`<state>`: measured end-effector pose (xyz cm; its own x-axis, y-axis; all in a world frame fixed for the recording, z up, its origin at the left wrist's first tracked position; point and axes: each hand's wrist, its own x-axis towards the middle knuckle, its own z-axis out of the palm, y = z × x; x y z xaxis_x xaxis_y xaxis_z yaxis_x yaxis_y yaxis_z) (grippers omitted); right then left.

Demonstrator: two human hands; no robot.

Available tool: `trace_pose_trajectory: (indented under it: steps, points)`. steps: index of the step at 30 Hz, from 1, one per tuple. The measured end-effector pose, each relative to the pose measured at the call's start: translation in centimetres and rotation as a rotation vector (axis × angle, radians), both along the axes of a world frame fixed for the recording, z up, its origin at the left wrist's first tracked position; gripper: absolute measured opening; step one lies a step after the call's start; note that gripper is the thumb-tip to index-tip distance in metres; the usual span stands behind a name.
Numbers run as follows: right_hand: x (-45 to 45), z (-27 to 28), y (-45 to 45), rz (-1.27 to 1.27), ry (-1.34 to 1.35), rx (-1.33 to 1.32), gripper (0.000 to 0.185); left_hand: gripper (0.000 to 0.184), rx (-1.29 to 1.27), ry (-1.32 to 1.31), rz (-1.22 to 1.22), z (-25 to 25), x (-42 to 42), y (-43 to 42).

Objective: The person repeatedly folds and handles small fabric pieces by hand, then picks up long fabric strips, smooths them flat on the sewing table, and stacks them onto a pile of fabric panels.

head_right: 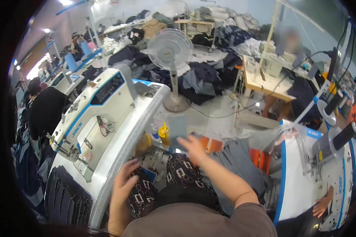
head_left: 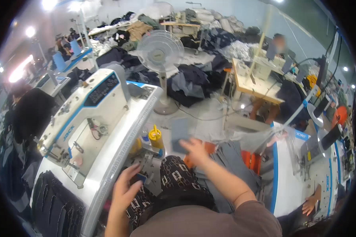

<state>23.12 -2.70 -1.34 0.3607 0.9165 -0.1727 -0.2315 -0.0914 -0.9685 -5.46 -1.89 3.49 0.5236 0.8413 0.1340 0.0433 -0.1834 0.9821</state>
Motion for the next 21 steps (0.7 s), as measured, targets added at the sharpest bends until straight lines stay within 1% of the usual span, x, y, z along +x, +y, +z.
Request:
trace_pose_trajectory:
  steps: [1, 2, 3, 4, 6, 7, 8, 9, 10, 11, 12, 13, 14, 15, 16, 17, 18, 19, 20, 21]
  points:
    - [-2.1, -2.3, 1.5, 0.115, 0.189, 0.142, 0.033, 0.061, 0.053, 0.032, 0.000, -2.2, 1.4, 1.4]
    - [-4.3, -2.0, 2.1, 0.231, 0.290, 0.139, 0.033, 0.063, 0.115, 0.040, 0.052, -4.9, 2.6, 2.9]
    - [-6.5, -3.0, 3.0, 0.274, 0.400, 0.207, 0.033, 0.063, 0.142, 0.054, 0.104, -6.5, 3.6, 4.1]
    - [-8.5, -3.2, 3.5, 0.267, 0.429, 0.299, 0.029, 0.056, 0.157, 0.004, 0.143, -9.0, 4.3, 5.3]
    - [-10.6, -3.3, 3.9, 0.276, 0.450, 0.348, 0.030, 0.042, -0.240, -0.273, 0.137, -6.9, 5.0, 4.2]
    - [-10.5, -3.1, 4.0, 0.294, 0.447, 0.355, 0.030, 0.031, -0.307, -0.376, 0.121, -6.9, 4.9, 4.3]
    - [-10.0, -2.5, 3.4, 0.346, 0.458, 0.340, 0.033, 0.031, -0.297, -0.380, 0.135, -6.9, 4.3, 4.3]
    - [-9.3, -2.1, 2.9, 0.399, 0.470, 0.322, 0.036, 0.029, -0.289, -0.334, 0.051, -6.9, 3.4, 4.4]
    - [-8.2, -1.7, 2.5, 0.389, 0.517, 0.286, 0.039, 0.028, -0.282, -0.288, -0.032, -7.0, 2.4, 4.5]
    - [-6.7, -1.3, 2.1, 0.379, 0.563, 0.246, 0.043, 0.024, -0.216, -0.154, -0.095, -7.5, 1.4, 4.8]
    - [-5.0, -0.9, 1.8, 0.407, 0.560, 0.245, 0.048, 0.024, -0.215, -0.157, -0.080, -7.3, 0.4, 5.1]
    - [-3.4, 0.3, 1.7, 0.532, 0.438, 0.303, 0.049, 0.021, -0.076, 0.096, -0.232, -6.9, -0.5, 5.6]
    - [-2.0, 0.8, 1.4, 0.541, 0.434, 0.302, 0.049, 0.019, 0.067, 0.349, -0.385, -6.3, -0.8, 6.0]
    - [-0.6, 1.2, 1.1, 0.663, 0.323, 0.259, 0.049, 0.017, 0.100, 0.416, -0.421, -4.9, -0.8, 5.9]
    - [0.1, 1.6, 0.9, 0.781, 0.208, 0.217, 0.049, 0.017, 0.105, 0.410, -0.418, -3.8, -0.5, 5.8]
    - [0.0, 2.1, 0.5, 0.850, -0.004, 0.220, 0.049, 0.014, 0.116, 0.398, -0.452, -2.9, -0.2, 5.7]
    - [-0.2, 2.0, 0.2, 0.853, -0.012, 0.220, 0.049, 0.013, 0.125, 0.387, -0.486, -2.4, 0.0, 5.7]
    - [-0.5, 1.7, -0.1, 0.875, -0.294, 0.253, 0.049, 0.013, 0.129, 0.381, -0.483, -2.6, 0.1, 6.0]
    - [-0.9, 1.4, -0.4, 0.884, -0.577, 0.285, 0.049, 0.016, 0.175, 0.435, -0.519, -2.9, 0.2, 6.6]
    - [-1.5, 1.7, -0.6, 0.828, -0.531, 0.204, 0.043, 0.021, 0.223, 0.489, -0.557, -3.0, 0.2, 7.0]
